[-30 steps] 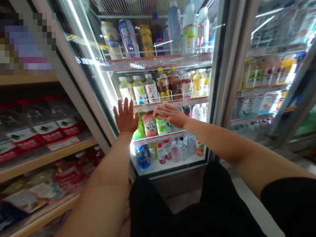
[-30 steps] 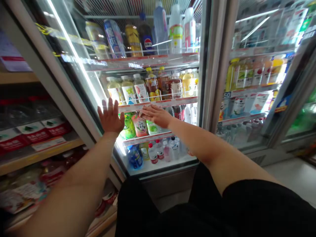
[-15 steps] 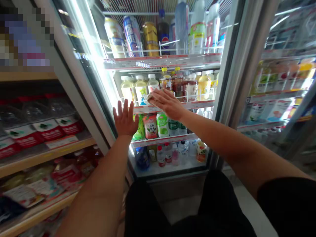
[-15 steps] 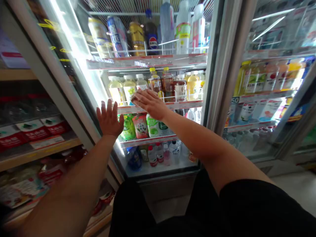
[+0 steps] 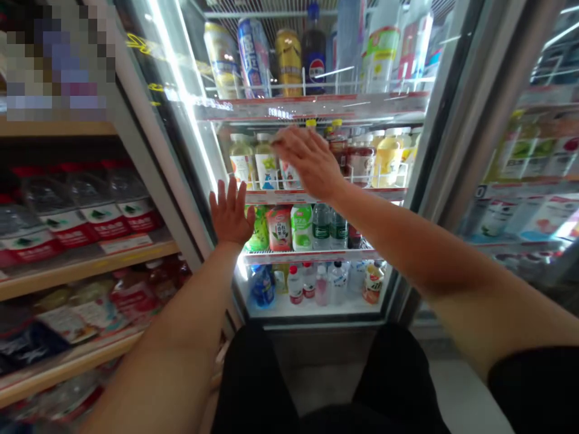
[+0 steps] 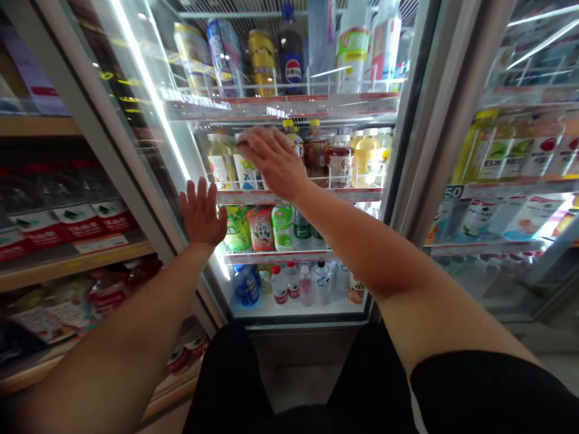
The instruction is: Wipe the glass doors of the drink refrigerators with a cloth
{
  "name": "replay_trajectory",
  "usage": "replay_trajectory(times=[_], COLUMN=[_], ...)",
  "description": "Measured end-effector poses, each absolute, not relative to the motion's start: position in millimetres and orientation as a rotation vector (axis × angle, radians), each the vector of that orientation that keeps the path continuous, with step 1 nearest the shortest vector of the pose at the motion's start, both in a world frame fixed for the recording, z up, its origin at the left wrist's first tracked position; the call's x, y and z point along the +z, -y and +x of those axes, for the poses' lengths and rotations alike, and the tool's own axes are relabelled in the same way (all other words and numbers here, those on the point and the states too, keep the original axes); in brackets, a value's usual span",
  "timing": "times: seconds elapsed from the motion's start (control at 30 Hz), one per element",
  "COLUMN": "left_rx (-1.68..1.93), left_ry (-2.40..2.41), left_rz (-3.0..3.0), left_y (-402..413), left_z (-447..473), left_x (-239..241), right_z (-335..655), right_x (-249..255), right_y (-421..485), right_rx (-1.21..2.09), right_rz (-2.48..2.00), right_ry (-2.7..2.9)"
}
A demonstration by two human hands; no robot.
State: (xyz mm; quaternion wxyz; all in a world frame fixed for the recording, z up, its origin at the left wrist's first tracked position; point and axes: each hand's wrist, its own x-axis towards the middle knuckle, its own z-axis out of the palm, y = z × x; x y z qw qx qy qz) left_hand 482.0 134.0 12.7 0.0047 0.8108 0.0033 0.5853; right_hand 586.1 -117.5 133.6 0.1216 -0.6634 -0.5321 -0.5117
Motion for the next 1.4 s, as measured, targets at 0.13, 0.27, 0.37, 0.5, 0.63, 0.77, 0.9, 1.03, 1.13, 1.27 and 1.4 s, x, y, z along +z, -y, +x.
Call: replay_trajectory(times=[0.13,0.27,0.37,0.5,0.63,0.77,0.9,1.03,1.13,1.27,1.4], left_rx=[1.837,1.809,1.758,1.695,1.715,1.819,1.805,1.842,1.862,1.85,1.834], left_ry=[-0.038,-0.072,-0.103,-0.126,-0.199,-0.455,-0.55,-0.512,-0.508,-0.5,-0.441], left_rz=[2.551,2.548,2.55,2.504,2.394,2.131,2.027,2.033,2.039,2.031,1.999], left_y=[-133.1,-129.1,-125.7,-119.4,-94.5,-54.0,-32.2,-31.0,-30.8,-28.4,-27.1], left_z=[482.2,481.5,479.1,475.7,484.2,509.9,528.6,529.7,527.8,526.9,525.6], left_x=[12.9,14.8,17.3,19.9,19.6,16.7,11.7,7.5,6.8,8.2,8.9], right_z=[595.0,584.8,589.9,607.9,608.0,605.9,613.8,612.4,611.2,616.9,617.9], right_x=[141.9,97.8,84.1,81.9,57.5,52.8,57.4,39.0,36.6,40.5,13.3], right_y=[118.0,124.7,146.2,179.0,197.2,208.1,218.7,229.6,241.6,258.5,271.8], right_rx=[-1.528,-1.398,-1.321,-1.394,-1.355,-1.284,-1.423,-1.318,-1.262,-1.507,-1.517], right_rz=[-1.828,-1.885,-1.886,-1.835,-1.886,-1.98,-1.901,-1.967,-2.034,-1.979,-2.023], right_ry=[1.295,1.724,1.882,1.489,1.633,1.813,1.342,1.54,1.784,1.277,1.323])
